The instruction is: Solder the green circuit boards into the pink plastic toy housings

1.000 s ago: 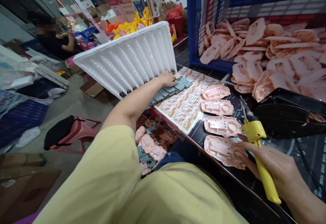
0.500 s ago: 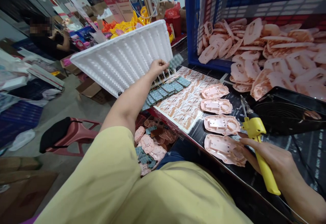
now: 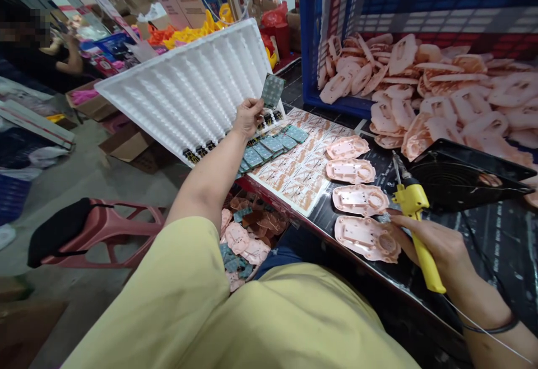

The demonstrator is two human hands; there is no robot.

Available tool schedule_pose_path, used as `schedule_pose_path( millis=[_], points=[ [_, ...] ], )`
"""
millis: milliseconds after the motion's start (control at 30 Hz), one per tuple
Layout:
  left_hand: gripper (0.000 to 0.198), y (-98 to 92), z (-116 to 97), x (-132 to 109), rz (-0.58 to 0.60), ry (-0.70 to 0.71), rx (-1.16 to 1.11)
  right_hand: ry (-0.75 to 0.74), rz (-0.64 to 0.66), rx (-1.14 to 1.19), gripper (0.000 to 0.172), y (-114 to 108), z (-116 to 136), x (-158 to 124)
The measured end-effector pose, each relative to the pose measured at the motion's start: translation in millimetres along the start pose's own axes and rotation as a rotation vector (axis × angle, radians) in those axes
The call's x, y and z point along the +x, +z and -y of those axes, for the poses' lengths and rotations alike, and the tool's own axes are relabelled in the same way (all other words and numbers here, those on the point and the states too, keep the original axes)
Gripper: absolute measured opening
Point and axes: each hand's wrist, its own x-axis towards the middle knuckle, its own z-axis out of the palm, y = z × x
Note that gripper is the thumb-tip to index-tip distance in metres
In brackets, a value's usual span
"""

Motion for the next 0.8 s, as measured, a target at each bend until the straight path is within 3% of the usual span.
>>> schedule_pose_path(
  millis=[133, 267, 367, 500, 600, 700, 800],
  points=[
    [0.041, -7.2, 4, 0, 0.032, -0.041, -0.149, -0.046, -0.020, -0.027, 0.029, -1, 0, 6],
    [0.041, 7.5, -8, -17, 0.110, -0.059, -0.010, -0.080, -0.039, -0.065, 0.027, -1, -2, 8],
    [0.035, 38.1, -28, -58, 0.371, 0.028, 0.187, 0.013, -0.049, -0.025, 0.027, -10, 6, 15],
    [0.021, 88.0, -57, -138, 0.819, 0.251, 0.495, 0.259, -0.062, 0.116, 0.036, -32, 33, 37],
    [0.010, 115.8, -65, -190, 1.025, 0.423, 0.585, 0.265, -0.043, 0.195, 0.040, -42, 55, 51],
    [0.008, 127.1, -59, -221, 1.031, 0.490, 0.494, 0.180, -0.116, 0.111, 0.024, -44, 71, 51],
    [0.030, 125.1, -46, -232, 0.792, 0.426, 0.321, 0.249, -0.287, -0.016, 0.022, -43, 85, 35]
  ],
)
